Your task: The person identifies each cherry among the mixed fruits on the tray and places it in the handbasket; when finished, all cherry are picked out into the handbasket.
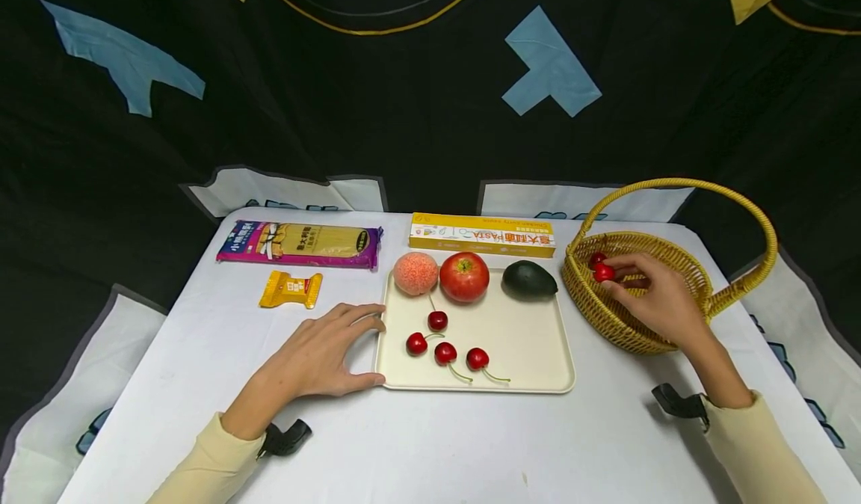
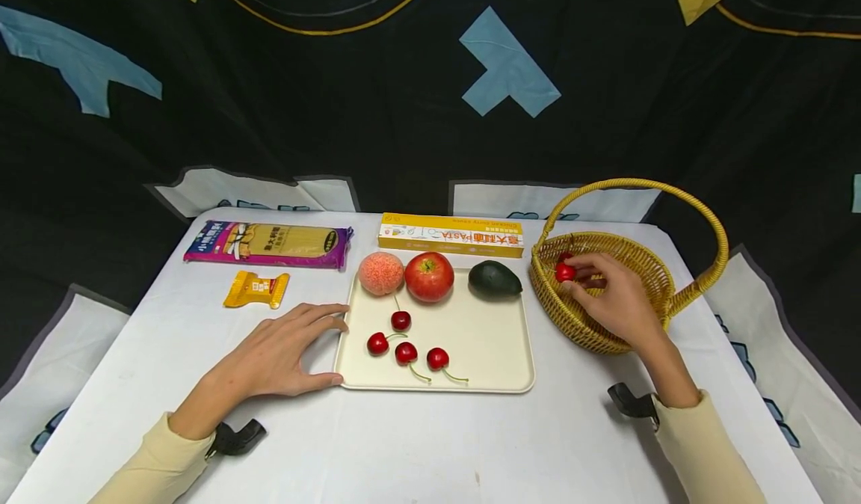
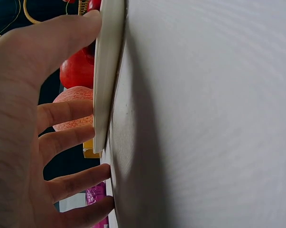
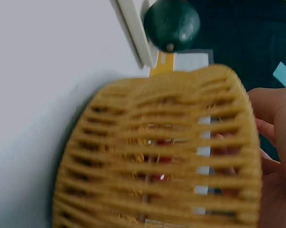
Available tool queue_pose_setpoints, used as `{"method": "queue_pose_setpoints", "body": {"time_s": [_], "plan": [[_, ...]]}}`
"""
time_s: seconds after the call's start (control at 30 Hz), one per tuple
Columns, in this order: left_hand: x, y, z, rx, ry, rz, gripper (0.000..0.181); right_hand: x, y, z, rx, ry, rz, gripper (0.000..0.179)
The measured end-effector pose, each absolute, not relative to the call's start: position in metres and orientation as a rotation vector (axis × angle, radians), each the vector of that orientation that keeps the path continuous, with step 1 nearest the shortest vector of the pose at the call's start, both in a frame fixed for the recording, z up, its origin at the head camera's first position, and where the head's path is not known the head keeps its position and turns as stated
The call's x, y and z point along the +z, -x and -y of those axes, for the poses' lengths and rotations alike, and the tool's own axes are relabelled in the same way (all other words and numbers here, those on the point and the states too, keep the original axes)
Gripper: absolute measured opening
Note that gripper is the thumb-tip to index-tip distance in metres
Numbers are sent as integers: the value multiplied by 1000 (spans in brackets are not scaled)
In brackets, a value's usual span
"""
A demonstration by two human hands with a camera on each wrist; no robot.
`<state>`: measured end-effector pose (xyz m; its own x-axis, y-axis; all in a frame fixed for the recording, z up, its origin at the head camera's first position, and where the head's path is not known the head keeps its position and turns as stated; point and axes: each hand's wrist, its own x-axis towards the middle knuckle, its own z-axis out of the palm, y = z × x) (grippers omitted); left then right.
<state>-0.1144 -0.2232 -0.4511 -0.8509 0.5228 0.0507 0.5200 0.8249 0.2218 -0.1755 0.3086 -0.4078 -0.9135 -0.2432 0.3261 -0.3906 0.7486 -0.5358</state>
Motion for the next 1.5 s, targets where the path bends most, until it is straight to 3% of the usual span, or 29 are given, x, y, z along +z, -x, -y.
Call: {"method": "queue_pose_setpoints", "body": {"time_s": [1.5], "plan": [[-450,114,223,361,-838,-2985,74,-431,207,-337,695,-432,2937,33]]}}
